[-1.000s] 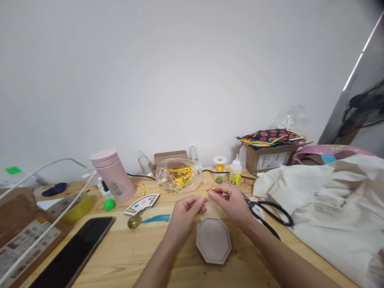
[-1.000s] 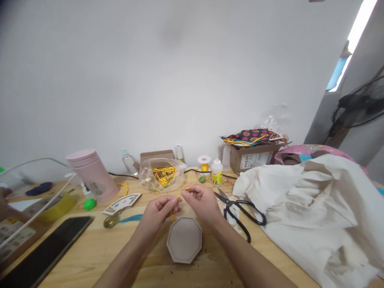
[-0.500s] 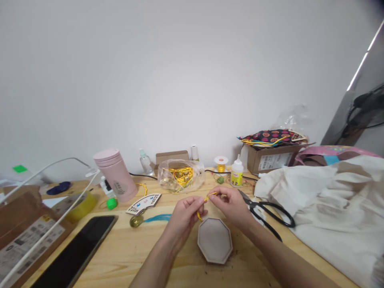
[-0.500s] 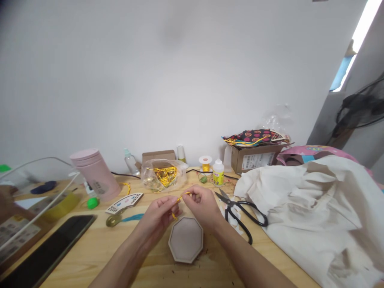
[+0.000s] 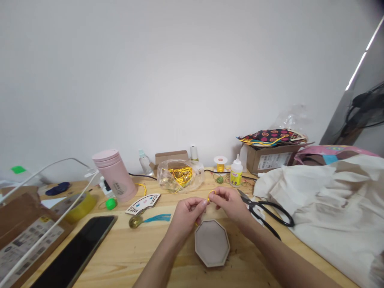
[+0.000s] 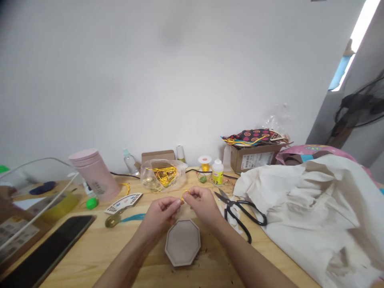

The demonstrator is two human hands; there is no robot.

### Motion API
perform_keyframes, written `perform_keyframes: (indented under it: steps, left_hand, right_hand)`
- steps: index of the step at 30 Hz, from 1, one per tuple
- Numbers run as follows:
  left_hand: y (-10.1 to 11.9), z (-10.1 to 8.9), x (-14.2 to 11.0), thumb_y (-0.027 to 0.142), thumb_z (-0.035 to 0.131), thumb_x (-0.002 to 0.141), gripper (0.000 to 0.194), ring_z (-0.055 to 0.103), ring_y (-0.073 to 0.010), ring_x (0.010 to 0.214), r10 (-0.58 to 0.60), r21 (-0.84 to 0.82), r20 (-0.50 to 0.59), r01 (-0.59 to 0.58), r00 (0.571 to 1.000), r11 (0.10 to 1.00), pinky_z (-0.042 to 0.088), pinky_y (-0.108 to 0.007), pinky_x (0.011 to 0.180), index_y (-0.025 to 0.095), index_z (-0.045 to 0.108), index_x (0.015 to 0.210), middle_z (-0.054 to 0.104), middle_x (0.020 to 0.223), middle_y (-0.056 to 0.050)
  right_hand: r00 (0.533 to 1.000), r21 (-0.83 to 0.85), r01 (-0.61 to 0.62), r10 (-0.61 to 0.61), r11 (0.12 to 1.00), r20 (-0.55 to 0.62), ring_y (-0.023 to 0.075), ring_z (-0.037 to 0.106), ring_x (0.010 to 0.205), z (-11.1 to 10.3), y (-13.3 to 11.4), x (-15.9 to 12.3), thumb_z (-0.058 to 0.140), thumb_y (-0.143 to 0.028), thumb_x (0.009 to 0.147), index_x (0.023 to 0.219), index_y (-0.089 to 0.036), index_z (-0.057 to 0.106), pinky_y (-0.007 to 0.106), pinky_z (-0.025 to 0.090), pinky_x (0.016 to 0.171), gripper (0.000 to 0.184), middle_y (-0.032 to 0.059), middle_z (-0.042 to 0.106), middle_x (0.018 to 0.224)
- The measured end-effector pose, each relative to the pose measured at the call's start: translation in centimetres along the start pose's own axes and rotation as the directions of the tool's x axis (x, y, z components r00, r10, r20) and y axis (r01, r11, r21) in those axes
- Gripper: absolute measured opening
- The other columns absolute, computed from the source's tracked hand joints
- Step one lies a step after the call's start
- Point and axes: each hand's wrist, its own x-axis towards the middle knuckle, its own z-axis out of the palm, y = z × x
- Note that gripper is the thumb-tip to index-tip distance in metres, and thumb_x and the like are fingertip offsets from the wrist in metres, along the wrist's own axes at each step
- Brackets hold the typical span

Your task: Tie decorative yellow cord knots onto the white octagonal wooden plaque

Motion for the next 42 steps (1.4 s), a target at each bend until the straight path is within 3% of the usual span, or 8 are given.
perform_keyframes:
  steps: [6,15,21,27,36,42]
  left_hand:
    - [0.3,0.0,0.1,0.034,0.051,0.070,0.024,0.036,-0.0045,0.036,0.019,-0.016,0.015,-0.019,1.000,1.000,0.029,-0.015,0.036,0.014,0.050,0.057,0.042,0.043,0.006]
    - [-0.3,-0.4,0.2,0.034,0.052,0.069,0.022,0.033,-0.0038,0.036,0.042,0.009,-0.008,-0.042,0.999,0.999,0.028,-0.015,0.036,0.013,0.052,0.062,0.040,0.045,0.007]
    - [-0.6,-0.4,0.4,0.036,0.054,0.066,0.024,0.032,-0.0037,0.036,0.034,0.010,-0.021,-0.034,0.999,0.999,0.026,-0.015,0.035,0.012,0.056,0.066,0.039,0.045,0.006]
    - [-0.1,-0.2,0.2,0.036,0.056,0.064,0.026,0.024,-0.0025,0.036,-0.035,0.024,0.034,0.034,0.999,0.999,0.018,-0.015,0.034,0.012,0.062,0.073,0.042,0.047,0.005]
    - [-0.3,-0.4,0.3,0.034,0.056,0.065,0.023,0.032,-0.0045,0.040,0.036,0.056,-0.014,-0.035,0.999,0.998,0.023,-0.017,0.039,0.012,0.060,0.060,0.049,0.049,0.003]
    - [-0.1,-0.3,0.2,0.034,0.056,0.064,0.022,0.039,-0.0065,0.043,0.050,0.089,-0.039,-0.046,0.998,0.995,0.027,-0.018,0.041,0.012,0.061,0.060,0.054,0.052,0.001]
  right_hand:
    - [0.999,0.104,-0.040,0.041,0.994,-0.006,0.0064,0.041,0.049,-0.4,-0.5,0.0,0.050,-0.035,0.068,0.063,-0.013,0.055,0.018,0.038,0.046,0.023,-0.0028,0.048,0.056]
    - [0.999,-0.056,0.045,-0.044,0.997,0.021,0.0078,0.042,0.052,0.1,-0.1,-0.1,0.051,-0.030,0.066,0.062,-0.014,0.056,0.019,0.036,0.047,0.017,-0.0028,0.049,0.056]
    - [1.000,-0.129,0.011,-0.010,0.992,0.007,0.0064,0.038,0.046,0.1,-0.1,0.0,0.051,-0.025,0.063,0.059,-0.013,0.055,0.018,0.031,0.044,0.013,-0.0039,0.046,0.050]
    - [0.999,-0.039,-0.032,0.032,0.999,0.013,0.0072,0.040,0.049,-0.1,0.0,0.2,0.052,-0.024,0.063,0.058,-0.013,0.056,0.019,0.034,0.046,0.013,-0.0031,0.047,0.052]
    - [0.993,0.226,-0.113,0.101,0.967,0.066,0.0052,0.038,0.046,-0.3,0.2,0.2,0.057,-0.029,0.060,0.052,-0.013,0.053,0.018,0.032,0.046,0.019,-0.0033,0.048,0.050]
    - [0.993,0.178,-0.110,0.099,0.978,0.070,0.0057,0.038,0.045,-0.4,0.3,0.2,0.056,-0.030,0.061,0.052,-0.013,0.052,0.019,0.032,0.046,0.019,-0.0041,0.045,0.049]
